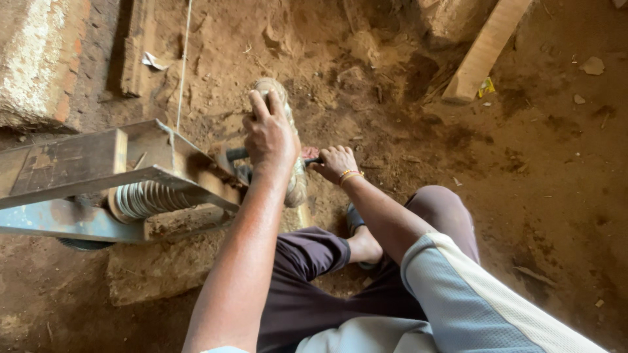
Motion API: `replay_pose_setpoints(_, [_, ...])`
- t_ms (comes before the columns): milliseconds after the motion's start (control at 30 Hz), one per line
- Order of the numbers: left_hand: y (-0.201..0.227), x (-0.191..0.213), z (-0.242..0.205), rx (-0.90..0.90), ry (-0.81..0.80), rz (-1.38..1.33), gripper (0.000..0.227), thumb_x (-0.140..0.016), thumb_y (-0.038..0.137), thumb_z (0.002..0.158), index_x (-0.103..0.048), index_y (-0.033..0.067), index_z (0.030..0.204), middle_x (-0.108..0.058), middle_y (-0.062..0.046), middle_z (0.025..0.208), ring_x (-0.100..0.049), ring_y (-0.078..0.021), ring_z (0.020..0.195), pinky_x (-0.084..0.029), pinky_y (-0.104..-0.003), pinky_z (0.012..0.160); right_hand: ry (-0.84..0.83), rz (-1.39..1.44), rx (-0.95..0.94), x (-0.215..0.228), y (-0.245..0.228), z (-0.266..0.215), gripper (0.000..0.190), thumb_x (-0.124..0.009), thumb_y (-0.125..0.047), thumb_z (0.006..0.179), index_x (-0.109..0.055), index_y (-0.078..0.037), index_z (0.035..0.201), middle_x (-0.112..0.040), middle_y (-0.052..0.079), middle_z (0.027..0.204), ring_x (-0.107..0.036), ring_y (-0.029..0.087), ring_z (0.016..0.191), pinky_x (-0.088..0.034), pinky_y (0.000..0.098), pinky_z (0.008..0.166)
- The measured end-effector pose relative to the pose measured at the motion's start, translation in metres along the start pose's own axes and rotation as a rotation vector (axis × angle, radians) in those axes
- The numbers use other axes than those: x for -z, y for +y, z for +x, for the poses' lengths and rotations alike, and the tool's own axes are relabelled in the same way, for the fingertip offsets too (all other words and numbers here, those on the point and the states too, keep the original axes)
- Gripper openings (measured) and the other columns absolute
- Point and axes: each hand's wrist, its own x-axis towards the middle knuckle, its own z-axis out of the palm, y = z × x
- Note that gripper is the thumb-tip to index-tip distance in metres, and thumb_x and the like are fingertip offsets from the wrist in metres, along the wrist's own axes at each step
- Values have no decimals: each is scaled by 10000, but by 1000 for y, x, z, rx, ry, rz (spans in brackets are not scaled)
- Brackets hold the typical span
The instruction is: The person turns a hand crank on a manual spooling machine to wind twine onto a spool.
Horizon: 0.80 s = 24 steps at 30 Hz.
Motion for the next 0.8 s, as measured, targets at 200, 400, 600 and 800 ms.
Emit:
replay_pose_setpoints(200, [3,-1,0,112,-86,-121,887,-805,122,813,-342,135,1570,-262,-205,1560,-582,-413,1159,-635,-381,694,-24,11,-21,5,-5,-20,500,-610,-645,891,-729,-174,1006,-708,66,1085,-597,288,1132,-397,456,983])
replay_pose_setpoints(400, [0,-10,-12,103,-4,-156,916,-803,104,805,-324,151,1585,-209,-230,1618,-586,-395,1163,-620,-320,649,-42,21,-7,14,-11,-39,488,-629,-629,878,-729,-172,1015,-710,70,1100,-605,303,1133,-410,473,963])
replay_pose_setpoints(600, [-4,-24,-30,104,84,-206,924,-769,90,844,-274,190,1618,-194,-248,1665,-585,-373,1212,-616,-301,648,-109,58,-23,37,-22,-57,473,-627,-630,881,-734,-181,987,-719,62,1088,-612,303,1140,-423,484,948])
replay_pose_setpoints(800, [-8,-47,-59,8,324,-219,922,-741,76,890,-234,222,1647,-194,-279,1659,-474,-462,1390,-641,-334,787,-181,36,-10,57,-29,-69,442,-660,-608,860,-738,-189,977,-729,58,1054,-632,310,1101,-447,497,893])
